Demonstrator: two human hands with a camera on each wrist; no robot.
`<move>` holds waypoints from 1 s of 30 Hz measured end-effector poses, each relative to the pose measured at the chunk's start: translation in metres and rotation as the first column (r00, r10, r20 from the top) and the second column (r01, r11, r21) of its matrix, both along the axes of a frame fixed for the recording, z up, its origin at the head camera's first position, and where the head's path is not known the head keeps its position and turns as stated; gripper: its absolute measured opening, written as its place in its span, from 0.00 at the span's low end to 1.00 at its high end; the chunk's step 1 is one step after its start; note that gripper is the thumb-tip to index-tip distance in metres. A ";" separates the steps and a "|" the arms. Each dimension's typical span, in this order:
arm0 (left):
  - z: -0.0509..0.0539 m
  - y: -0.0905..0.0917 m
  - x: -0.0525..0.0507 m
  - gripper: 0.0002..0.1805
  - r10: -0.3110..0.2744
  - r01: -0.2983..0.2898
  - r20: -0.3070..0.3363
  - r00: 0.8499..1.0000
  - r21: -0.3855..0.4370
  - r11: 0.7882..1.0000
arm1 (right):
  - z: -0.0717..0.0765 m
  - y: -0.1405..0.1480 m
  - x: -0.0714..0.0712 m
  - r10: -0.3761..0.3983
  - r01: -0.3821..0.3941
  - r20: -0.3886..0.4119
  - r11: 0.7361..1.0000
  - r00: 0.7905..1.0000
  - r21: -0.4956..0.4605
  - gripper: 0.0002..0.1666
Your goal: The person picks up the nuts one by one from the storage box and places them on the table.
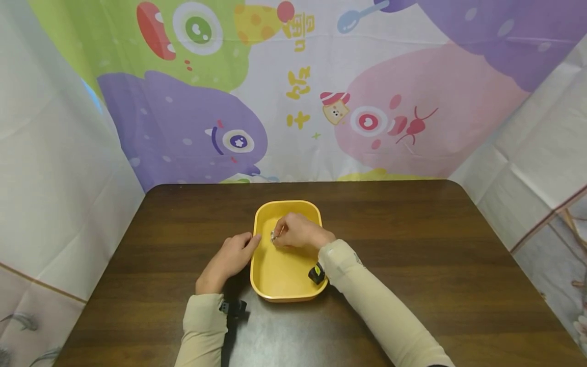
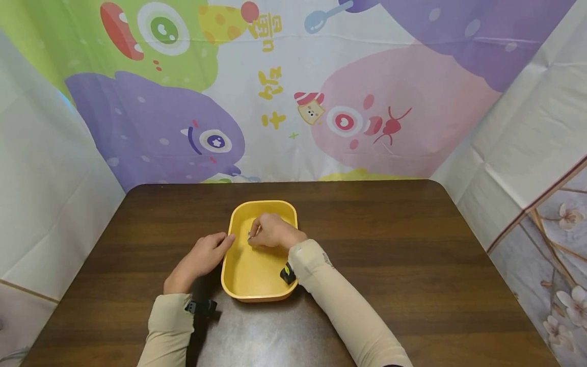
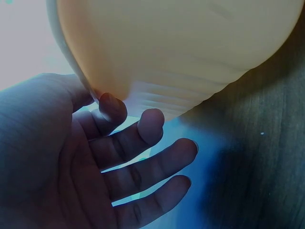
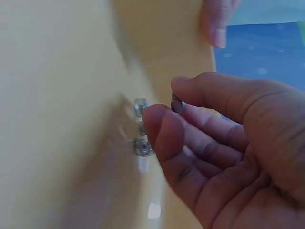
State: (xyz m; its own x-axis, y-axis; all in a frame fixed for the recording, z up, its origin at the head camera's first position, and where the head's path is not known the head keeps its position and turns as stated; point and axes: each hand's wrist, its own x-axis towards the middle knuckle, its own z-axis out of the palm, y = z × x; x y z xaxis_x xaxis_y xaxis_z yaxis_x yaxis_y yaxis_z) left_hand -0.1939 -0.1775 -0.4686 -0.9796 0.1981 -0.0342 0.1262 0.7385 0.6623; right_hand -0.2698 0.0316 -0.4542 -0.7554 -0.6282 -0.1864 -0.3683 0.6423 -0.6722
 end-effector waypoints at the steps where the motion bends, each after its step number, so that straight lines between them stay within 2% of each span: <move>1: 0.000 0.000 0.000 0.21 0.000 0.000 0.008 1.000 -0.002 1.000 | 0.002 0.001 0.000 -0.005 0.006 0.019 1.000 1.000 -0.019 0.05; 5: 0.001 0.001 0.000 0.20 0.005 -0.005 0.023 1.000 -0.006 1.000 | 0.011 0.004 0.001 -0.015 0.019 0.048 0.996 0.999 -0.088 0.06; 13: -0.001 0.001 0.000 0.20 0.007 -0.007 0.024 1.000 -0.007 1.000 | 0.037 0.016 0.001 -0.074 0.066 -0.045 0.986 0.996 -0.151 0.09; 18: -0.001 0.001 0.000 0.20 0.013 -0.013 0.045 0.999 -0.015 1.000 | 0.046 0.027 0.000 -0.114 0.097 -0.111 0.985 0.987 -0.145 0.09; 23: 0.001 0.002 0.001 0.20 0.021 -0.021 0.047 0.999 -0.019 1.000 | 0.053 0.045 -0.003 -0.151 0.125 -0.192 0.982 0.970 -0.142 0.08; 30: 0.002 0.004 0.000 0.20 -0.007 0.007 0.015 1.000 -0.015 1.000 | 0.059 0.080 -0.006 -0.227 0.205 -0.228 0.972 0.947 -0.118 0.08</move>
State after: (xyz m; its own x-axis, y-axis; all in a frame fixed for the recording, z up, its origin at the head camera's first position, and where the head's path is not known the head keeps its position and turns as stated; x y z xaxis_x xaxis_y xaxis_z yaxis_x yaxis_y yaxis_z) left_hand -0.1937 -0.1739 -0.4669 -0.9776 0.2039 -0.0522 0.1211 0.7478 0.6528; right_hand -0.2754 0.1118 -0.3948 -0.8900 -0.4511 0.0663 -0.3843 0.6641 -0.6413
